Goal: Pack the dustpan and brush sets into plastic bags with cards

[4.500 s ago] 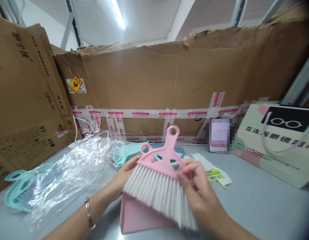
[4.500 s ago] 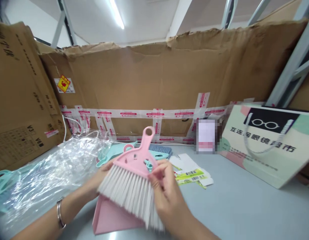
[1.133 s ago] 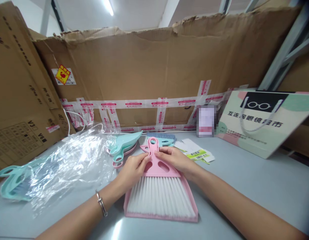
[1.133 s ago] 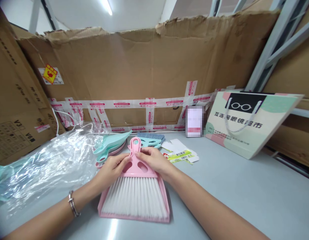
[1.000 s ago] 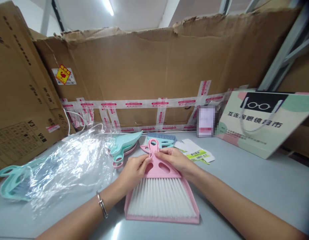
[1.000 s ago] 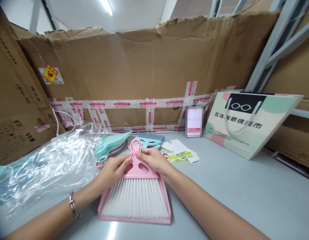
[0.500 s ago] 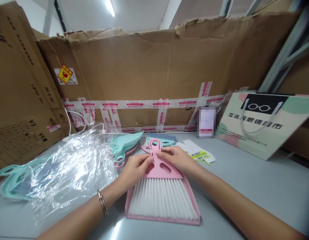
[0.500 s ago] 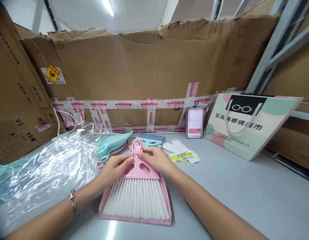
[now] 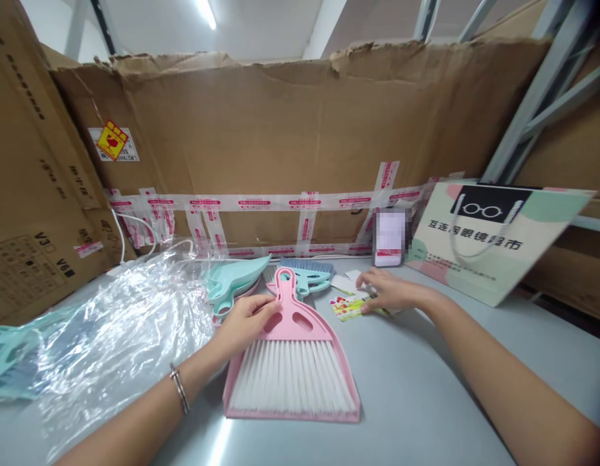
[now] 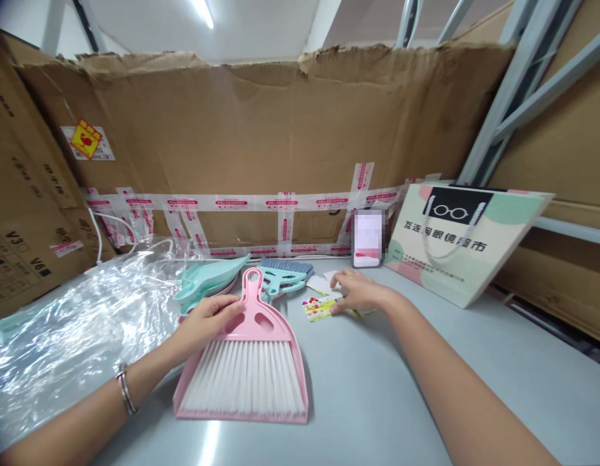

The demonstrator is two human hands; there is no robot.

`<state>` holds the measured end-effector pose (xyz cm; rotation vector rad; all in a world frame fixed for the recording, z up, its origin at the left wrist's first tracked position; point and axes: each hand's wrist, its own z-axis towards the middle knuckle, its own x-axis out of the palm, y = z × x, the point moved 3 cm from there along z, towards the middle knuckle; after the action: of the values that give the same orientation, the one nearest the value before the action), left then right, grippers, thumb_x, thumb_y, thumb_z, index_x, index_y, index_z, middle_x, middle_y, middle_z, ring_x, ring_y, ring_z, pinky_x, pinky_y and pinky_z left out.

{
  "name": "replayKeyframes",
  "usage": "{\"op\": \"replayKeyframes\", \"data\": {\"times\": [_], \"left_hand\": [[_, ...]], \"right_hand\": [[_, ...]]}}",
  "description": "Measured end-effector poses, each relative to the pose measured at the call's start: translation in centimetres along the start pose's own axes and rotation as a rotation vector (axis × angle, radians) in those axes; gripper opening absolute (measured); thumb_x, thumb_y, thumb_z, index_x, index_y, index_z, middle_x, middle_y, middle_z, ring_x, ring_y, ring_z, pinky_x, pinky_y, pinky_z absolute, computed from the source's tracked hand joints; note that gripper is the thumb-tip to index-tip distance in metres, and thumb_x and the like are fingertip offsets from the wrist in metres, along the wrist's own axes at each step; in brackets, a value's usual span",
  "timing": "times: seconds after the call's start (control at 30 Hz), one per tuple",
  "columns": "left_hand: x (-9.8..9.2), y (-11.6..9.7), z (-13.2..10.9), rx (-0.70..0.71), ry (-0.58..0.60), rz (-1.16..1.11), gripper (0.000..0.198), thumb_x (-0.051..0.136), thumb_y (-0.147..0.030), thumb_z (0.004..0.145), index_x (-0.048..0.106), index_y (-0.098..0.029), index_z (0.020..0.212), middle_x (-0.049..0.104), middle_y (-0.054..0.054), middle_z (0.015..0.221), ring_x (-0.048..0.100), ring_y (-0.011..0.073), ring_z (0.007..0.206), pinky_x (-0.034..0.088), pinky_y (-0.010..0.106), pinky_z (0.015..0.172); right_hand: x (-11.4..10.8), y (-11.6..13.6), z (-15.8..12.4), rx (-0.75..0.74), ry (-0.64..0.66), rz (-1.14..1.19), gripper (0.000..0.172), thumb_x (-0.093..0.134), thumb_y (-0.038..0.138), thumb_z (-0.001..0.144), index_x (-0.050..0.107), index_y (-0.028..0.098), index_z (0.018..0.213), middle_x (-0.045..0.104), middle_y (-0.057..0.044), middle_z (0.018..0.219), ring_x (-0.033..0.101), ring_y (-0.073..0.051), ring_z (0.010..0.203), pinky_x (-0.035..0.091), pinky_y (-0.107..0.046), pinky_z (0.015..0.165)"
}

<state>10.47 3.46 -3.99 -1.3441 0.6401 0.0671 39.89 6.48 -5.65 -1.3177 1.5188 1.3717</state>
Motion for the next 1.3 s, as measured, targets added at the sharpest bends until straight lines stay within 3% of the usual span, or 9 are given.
{"op": "replayKeyframes", "data": {"times": [0.13, 0.3, 0.47, 0.67, 0.77, 0.83, 0.9, 1.03, 1.3], "left_hand": [[-0.1, 0.1, 0.1, -0.055, 0.025, -0.048, 0.031, 0.051, -0.044, 0.077, 0.061, -0.015, 0.069, 0.05, -0.002, 0.061, 0.041, 0.0104, 0.057, 0.031, 0.023, 0.054], [-0.3, 0.4, -0.2, -0.169, 0.09, -0.247, 0.038, 0.066, -0.043, 0.068, 0.066, -0.017, 0.095, 0.066, 0.005, 0.088, 0.057, 0.0156, 0.075, 0.042, 0.026, 0.066], [-0.4, 0.6, -0.6, -0.315, 0.211, -0.487, 0.041, 0.075, -0.036, 0.061, 0.065, -0.016, 0.095, 0.067, 0.005, 0.085, 0.061, 0.0155, 0.071, 0.046, 0.026, 0.065], [-0.4, 0.7, -0.7, -0.317, 0.234, -0.658, 0.033, 0.073, -0.033, 0.066, 0.065, -0.012, 0.09, 0.067, 0.006, 0.079, 0.061, 0.0143, 0.067, 0.046, 0.026, 0.064], [-0.3, 0.7, -0.6, -0.283, 0.159, -0.682, 0.039, 0.069, -0.034, 0.071, 0.061, -0.016, 0.104, 0.067, 0.007, 0.093, 0.062, 0.0164, 0.079, 0.046, 0.027, 0.07], [-0.1, 0.8, -0.5, -0.282, 0.096, -0.666, 0.044, 0.068, -0.035, 0.072, 0.057, -0.02, 0.112, 0.066, 0.007, 0.105, 0.061, 0.0189, 0.091, 0.046, 0.028, 0.075], [0.3, 1.0, -0.4, -0.291, 0.071, -0.657, 0.049, 0.067, -0.037, 0.072, 0.055, -0.021, 0.117, 0.066, 0.007, 0.107, 0.061, 0.021, 0.094, 0.046, 0.031, 0.078], [0.8, 1.4, -0.1, -0.27, 0.038, -0.662, 0.05, 0.069, -0.038, 0.069, 0.057, -0.018, 0.113, 0.068, 0.008, 0.101, 0.064, 0.0211, 0.088, 0.048, 0.031, 0.077], [0.5, 0.8, -0.1, -0.273, 0.005, -0.651, 0.05, 0.063, -0.049, 0.072, 0.059, -0.018, 0.111, 0.07, 0.009, 0.095, 0.065, 0.0243, 0.091, 0.051, 0.034, 0.074]], "right_hand": [[0.1, -0.6, 0.0, 0.064, 0.13, 0.038, 0.039, 0.061, 0.046, 0.062, 0.046, 0.02, 0.087, 0.056, -0.004, 0.084, 0.052, -0.02, 0.074, 0.037, -0.028, 0.06], [-0.3, -0.2, -0.3, -0.004, 0.041, 0.074, 0.038, 0.066, 0.045, 0.057, 0.041, 0.021, 0.072, 0.054, -0.002, 0.08, 0.047, -0.017, 0.072, 0.034, -0.025, 0.058], [0.1, -0.3, -0.1, -0.065, 0.012, 0.199, 0.03, 0.064, 0.038, 0.06, 0.044, 0.021, 0.074, 0.053, 0.001, 0.073, 0.047, -0.014, 0.064, 0.034, -0.024, 0.055], [-3.0, 0.1, -2.2, -0.032, -0.314, 0.512, 0.025, 0.066, 0.04, 0.062, 0.057, 0.02, 0.074, 0.06, -0.001, 0.07, 0.054, -0.015, 0.064, 0.04, -0.026, 0.057], [-5.1, 2.1, -5.0, -0.238, -0.437, 0.909, 0.027, 0.069, 0.045, 0.062, 0.061, 0.022, 0.073, 0.063, 0.0, 0.071, 0.057, -0.013, 0.061, 0.043, -0.025, 0.055], [-5.3, 4.9, -6.7, -0.491, -0.33, 1.095, 0.026, 0.072, 0.045, 0.06, 0.061, 0.022, 0.065, 0.06, 0.002, 0.062, 0.054, -0.011, 0.053, 0.042, -0.024, 0.049], [-4.2, 8.3, -7.6, -0.652, -0.105, 1.029, 0.024, 0.073, 0.043, 0.06, 0.064, 0.021, 0.061, 0.059, 0.002, 0.057, 0.054, -0.011, 0.052, 0.042, -0.023, 0.048], [-0.7, 13.2, -7.1, -0.579, 0.134, 0.675, 0.014, 0.062, 0.032, 0.074, 0.072, 0.023, 0.078, 0.07, -0.001, 0.079, 0.061, -0.014, 0.073, 0.047, -0.025, 0.068], [0.6, 12.2, -5.2, -0.336, -0.088, 0.56, 0.012, 0.056, 0.026, 0.075, 0.067, 0.022, 0.075, 0.069, 0.0, 0.08, 0.061, -0.016, 0.075, 0.044, -0.027, 0.067]]}}
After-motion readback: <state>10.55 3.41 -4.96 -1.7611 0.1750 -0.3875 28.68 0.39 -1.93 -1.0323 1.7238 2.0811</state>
